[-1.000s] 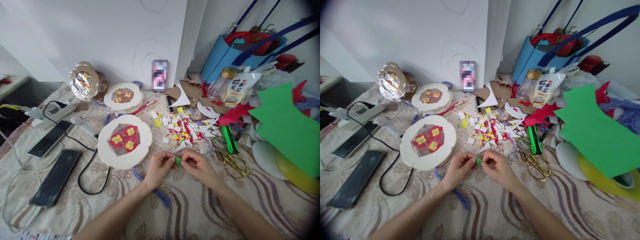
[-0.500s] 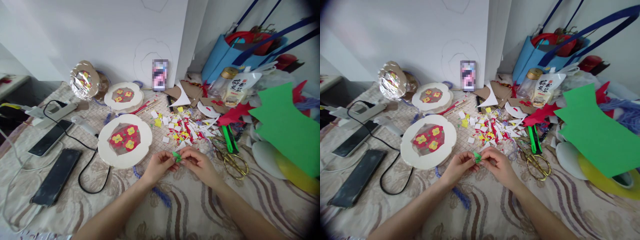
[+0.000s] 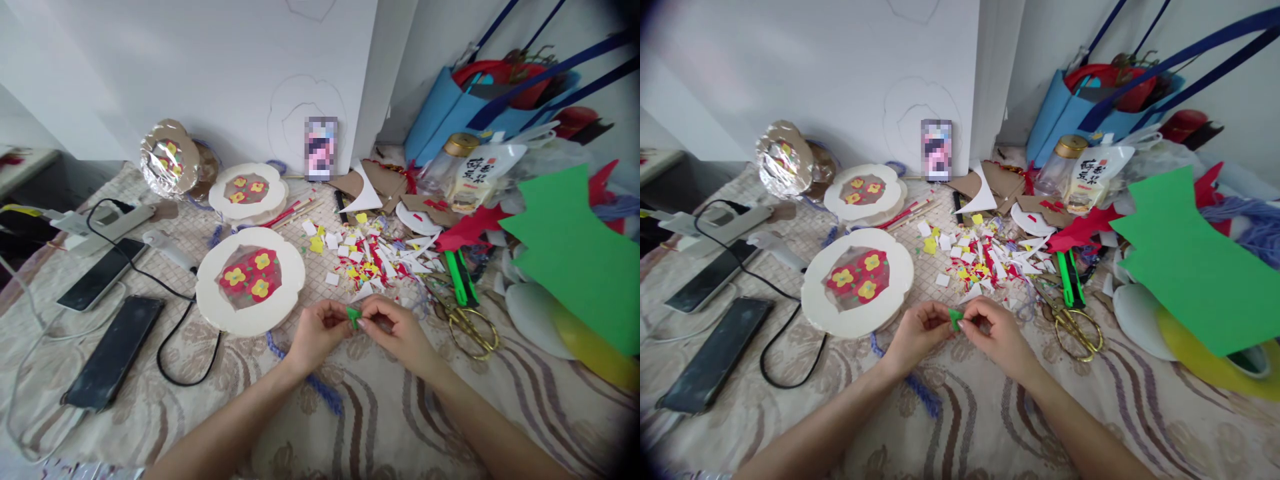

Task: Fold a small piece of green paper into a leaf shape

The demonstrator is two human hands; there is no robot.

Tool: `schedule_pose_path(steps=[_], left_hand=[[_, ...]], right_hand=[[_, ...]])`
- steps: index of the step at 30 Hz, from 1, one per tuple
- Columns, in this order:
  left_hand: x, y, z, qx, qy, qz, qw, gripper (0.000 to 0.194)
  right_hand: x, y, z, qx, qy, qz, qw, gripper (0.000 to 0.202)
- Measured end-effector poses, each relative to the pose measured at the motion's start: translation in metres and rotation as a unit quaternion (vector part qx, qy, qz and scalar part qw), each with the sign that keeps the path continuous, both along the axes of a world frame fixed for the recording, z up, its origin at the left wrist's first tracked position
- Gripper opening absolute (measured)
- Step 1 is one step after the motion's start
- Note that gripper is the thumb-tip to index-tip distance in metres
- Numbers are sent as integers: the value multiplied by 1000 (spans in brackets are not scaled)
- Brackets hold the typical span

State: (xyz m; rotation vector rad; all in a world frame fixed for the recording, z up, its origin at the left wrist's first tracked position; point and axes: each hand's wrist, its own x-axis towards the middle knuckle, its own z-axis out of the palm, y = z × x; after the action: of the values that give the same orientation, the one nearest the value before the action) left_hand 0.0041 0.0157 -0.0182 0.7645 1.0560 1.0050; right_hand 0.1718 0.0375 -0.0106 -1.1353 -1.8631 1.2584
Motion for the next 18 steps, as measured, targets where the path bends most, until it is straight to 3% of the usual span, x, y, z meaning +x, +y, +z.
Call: schedule_pose_path(steps=[4,12,18], left_hand=[[1,0,2,-17,-25,14,999,31],[0,1,0,-16,-35,-26,999,22],[0,1,1,-48,-61,-9,997,28]], right_hand=[[-1,-1,0,-34,-2,-10,999,13],[-2,-4,-3,-74,8,-32,997,13],[-2,-4,-4,-69,14,-45,997,12]])
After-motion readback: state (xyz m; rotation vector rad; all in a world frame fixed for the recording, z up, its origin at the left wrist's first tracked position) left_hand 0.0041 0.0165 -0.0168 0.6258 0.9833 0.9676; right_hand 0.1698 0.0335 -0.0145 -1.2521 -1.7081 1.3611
